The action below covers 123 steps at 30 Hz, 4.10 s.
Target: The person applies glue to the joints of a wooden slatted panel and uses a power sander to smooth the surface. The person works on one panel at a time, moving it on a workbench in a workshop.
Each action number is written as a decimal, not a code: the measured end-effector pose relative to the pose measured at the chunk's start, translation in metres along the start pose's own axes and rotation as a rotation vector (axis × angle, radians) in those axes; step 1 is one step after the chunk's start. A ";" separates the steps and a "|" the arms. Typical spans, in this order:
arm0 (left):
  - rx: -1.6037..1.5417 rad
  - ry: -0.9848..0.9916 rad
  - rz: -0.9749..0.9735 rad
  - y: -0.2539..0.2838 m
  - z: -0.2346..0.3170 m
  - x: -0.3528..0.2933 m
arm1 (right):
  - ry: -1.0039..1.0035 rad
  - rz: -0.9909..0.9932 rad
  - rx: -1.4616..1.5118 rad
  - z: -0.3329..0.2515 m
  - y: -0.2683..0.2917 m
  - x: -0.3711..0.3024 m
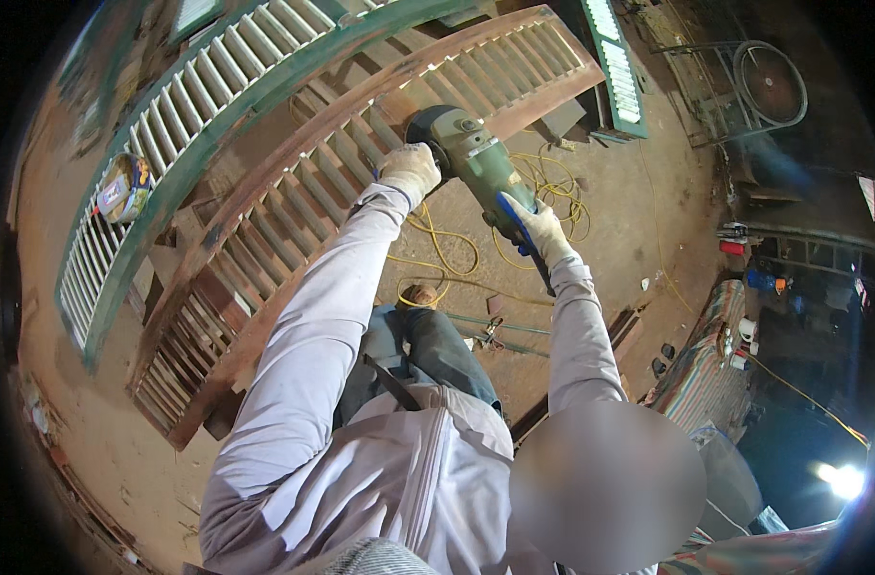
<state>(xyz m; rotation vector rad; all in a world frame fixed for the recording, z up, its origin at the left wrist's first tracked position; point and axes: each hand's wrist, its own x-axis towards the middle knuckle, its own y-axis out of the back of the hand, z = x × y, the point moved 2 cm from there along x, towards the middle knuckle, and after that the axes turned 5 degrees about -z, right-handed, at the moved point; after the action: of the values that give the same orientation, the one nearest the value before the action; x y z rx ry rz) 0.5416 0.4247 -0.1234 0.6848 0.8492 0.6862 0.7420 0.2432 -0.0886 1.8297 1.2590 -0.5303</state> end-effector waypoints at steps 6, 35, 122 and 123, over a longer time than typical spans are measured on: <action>-0.013 -0.068 -0.032 -0.016 0.023 -0.005 | 0.023 0.026 0.042 0.021 0.014 -0.012; -0.138 0.288 0.125 -0.073 0.178 0.068 | 0.179 -0.211 -0.310 -0.017 0.226 0.135; -0.133 0.835 0.242 -0.038 0.176 -0.147 | 0.546 -0.834 -0.650 0.005 0.188 0.103; -0.146 0.828 0.274 -0.041 0.178 -0.154 | 0.562 -0.837 -0.683 0.002 0.184 0.103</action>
<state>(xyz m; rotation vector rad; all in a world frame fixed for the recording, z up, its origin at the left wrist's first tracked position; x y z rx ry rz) 0.6272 0.2368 -0.0023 0.3705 1.4553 1.3074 0.9510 0.2710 -0.0919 0.8328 2.2567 0.0416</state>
